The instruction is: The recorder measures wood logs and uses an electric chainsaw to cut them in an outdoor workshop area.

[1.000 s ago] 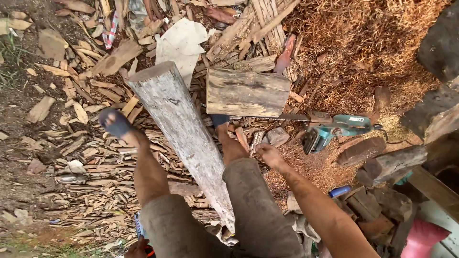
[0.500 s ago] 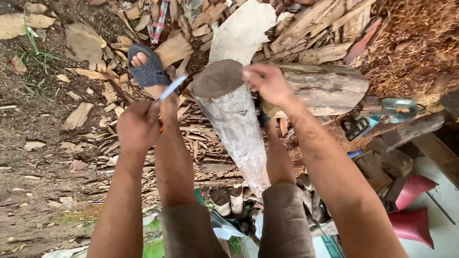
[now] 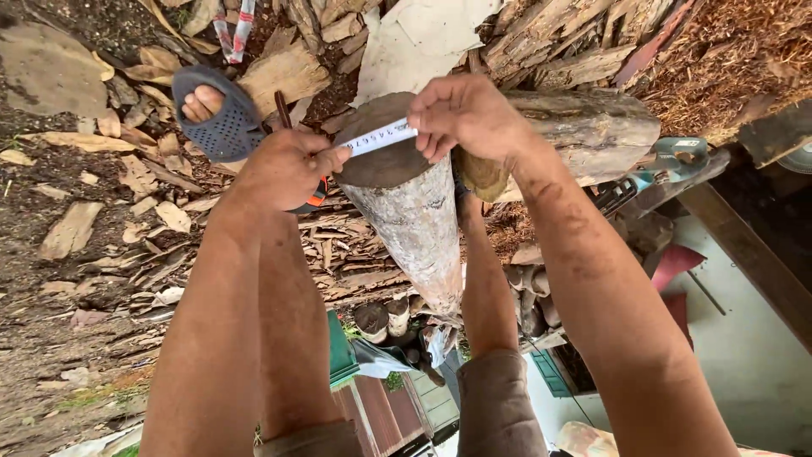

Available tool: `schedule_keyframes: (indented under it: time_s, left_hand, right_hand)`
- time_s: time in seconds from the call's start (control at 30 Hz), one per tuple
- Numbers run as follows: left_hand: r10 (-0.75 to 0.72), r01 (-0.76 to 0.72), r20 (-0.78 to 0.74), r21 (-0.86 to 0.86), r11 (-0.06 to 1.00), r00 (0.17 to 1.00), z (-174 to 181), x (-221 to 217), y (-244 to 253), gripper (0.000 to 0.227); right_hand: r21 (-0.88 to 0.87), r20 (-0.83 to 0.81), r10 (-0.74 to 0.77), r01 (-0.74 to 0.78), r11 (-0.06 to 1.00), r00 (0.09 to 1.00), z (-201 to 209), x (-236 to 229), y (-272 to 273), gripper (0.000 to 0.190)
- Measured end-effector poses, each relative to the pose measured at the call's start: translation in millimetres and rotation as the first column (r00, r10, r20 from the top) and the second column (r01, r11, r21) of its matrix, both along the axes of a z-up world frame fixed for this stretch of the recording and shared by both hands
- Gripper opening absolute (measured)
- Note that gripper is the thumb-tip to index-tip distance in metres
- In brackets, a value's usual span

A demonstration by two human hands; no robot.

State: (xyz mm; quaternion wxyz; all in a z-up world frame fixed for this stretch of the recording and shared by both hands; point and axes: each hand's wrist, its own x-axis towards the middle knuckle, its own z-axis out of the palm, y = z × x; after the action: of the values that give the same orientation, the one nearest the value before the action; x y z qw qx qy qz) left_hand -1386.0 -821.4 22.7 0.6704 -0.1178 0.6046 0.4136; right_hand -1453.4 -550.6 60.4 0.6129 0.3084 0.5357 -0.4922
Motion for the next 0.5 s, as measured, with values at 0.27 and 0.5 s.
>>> schedule_keyframes:
  time_s: [0.27,0.5]
  left_hand:
    - [-0.047,0.047,-0.003,0.052,0.998,0.999,-34.4,1.5,-20.5,0.041]
    - [-0.46,0.457,0.063,-0.301,0.837,0.885,-58.8,8.4,32.4,0.053]
  right_hand:
    - [0.167,0.014,0.189,-0.188,0.968,0.982,-6.4,44.5,32.7,0.025]
    - [0.383,0.086,0.325,-0.332,0.862,0.942,18.2,96.1,32.0,0.016]
